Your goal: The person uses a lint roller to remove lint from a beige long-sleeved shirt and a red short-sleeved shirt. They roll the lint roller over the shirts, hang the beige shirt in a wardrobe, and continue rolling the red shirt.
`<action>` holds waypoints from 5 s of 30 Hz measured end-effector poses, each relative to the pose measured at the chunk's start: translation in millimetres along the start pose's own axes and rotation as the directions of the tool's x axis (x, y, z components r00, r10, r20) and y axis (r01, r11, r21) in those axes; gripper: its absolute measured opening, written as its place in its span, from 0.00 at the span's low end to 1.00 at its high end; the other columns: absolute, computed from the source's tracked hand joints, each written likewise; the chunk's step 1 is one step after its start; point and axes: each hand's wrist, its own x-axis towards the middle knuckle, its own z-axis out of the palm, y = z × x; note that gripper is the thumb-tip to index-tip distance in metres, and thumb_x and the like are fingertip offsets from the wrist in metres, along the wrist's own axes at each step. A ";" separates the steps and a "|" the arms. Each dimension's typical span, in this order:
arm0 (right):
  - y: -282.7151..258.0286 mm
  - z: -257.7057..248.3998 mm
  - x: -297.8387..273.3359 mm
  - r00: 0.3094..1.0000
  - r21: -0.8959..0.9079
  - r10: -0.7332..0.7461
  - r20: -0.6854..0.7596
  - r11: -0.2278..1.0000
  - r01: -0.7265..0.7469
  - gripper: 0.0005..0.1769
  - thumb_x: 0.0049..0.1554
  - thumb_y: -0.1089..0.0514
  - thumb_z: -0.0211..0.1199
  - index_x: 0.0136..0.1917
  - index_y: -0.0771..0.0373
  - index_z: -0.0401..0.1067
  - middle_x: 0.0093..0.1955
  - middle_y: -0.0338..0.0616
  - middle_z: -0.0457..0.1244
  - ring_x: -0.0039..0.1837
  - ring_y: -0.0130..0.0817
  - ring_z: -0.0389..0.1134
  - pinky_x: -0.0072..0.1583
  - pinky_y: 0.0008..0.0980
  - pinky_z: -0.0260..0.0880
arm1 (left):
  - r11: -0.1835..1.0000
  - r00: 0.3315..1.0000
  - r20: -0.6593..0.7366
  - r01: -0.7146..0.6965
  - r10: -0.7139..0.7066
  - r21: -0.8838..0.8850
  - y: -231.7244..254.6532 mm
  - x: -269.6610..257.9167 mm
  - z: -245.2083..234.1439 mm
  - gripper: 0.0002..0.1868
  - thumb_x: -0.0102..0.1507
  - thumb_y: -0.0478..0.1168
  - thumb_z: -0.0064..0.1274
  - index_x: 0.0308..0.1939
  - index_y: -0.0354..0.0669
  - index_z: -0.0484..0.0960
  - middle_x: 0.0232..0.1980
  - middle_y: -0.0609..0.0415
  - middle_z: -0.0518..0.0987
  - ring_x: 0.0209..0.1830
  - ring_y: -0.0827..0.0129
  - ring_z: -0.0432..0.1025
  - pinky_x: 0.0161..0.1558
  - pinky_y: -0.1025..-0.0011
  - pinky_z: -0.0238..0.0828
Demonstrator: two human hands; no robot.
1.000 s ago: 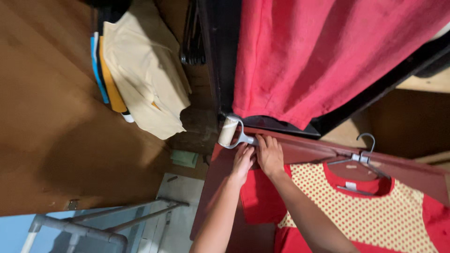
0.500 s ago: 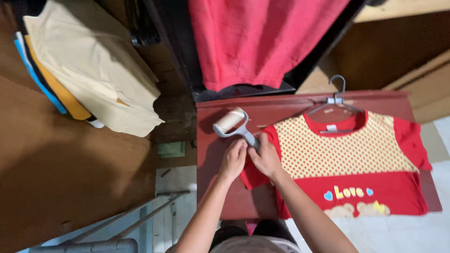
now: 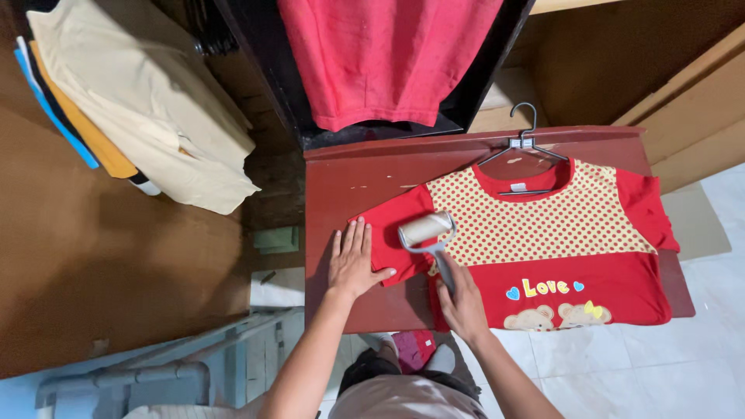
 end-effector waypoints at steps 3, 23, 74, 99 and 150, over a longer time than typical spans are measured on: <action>-1.4 -9.4 -17.1 0.971 -0.078 0.206 0.118 0.977 -0.198 0.35 0.59 0.58 0.55 0.79 0.51 0.56 0.54 0.61 0.64 0.57 0.56 0.70 0.61 0.48 0.69 | 0.998 0.999 0.017 0.037 -0.038 0.042 4.0 2.5 -5.1 0.70 0.51 0.77 0.57 0.79 0.35 0.45 0.84 0.45 0.42 0.84 0.59 0.34 0.79 0.51 0.27; 3.1 14.0 59.8 0.978 -0.179 0.107 0.182 0.981 -0.074 0.37 0.61 0.58 0.51 0.81 0.56 0.46 0.41 0.72 0.66 0.45 0.68 0.70 0.53 0.62 0.67 | 0.981 0.974 0.136 0.168 -0.181 0.101 13.0 3.1 -11.5 0.78 0.44 0.80 0.60 0.81 0.41 0.39 0.86 0.51 0.36 0.85 0.64 0.29 0.79 0.49 0.21; -21.4 -23.2 24.7 0.933 -0.151 0.264 0.244 0.961 -0.233 0.38 0.59 0.59 0.50 0.81 0.46 0.48 0.41 0.71 0.68 0.46 0.65 0.73 0.53 0.60 0.68 | 0.968 0.944 0.241 0.191 -0.227 0.164 17.8 6.2 -18.4 0.85 0.40 0.83 0.62 0.81 0.40 0.32 0.86 0.50 0.30 0.85 0.63 0.25 0.77 0.40 0.20; -10.1 -13.3 41.1 0.954 -0.140 0.174 0.244 0.980 -0.143 0.37 0.58 0.60 0.51 0.80 0.51 0.49 0.40 0.67 0.69 0.43 0.61 0.74 0.53 0.56 0.71 | 0.973 0.958 0.183 0.201 -0.220 0.117 15.6 0.3 -11.2 0.82 0.41 0.82 0.61 0.82 0.42 0.35 0.86 0.53 0.31 0.86 0.66 0.27 0.77 0.39 0.16; -15.0 -2.6 58.9 0.946 -0.160 0.213 0.246 0.971 -0.177 0.36 0.58 0.57 0.54 0.79 0.49 0.53 0.38 0.69 0.69 0.43 0.61 0.75 0.53 0.53 0.75 | 0.980 0.961 0.199 0.178 -0.192 0.083 18.0 -3.5 -2.2 0.81 0.42 0.80 0.62 0.82 0.42 0.35 0.86 0.54 0.31 0.86 0.66 0.26 0.77 0.40 0.19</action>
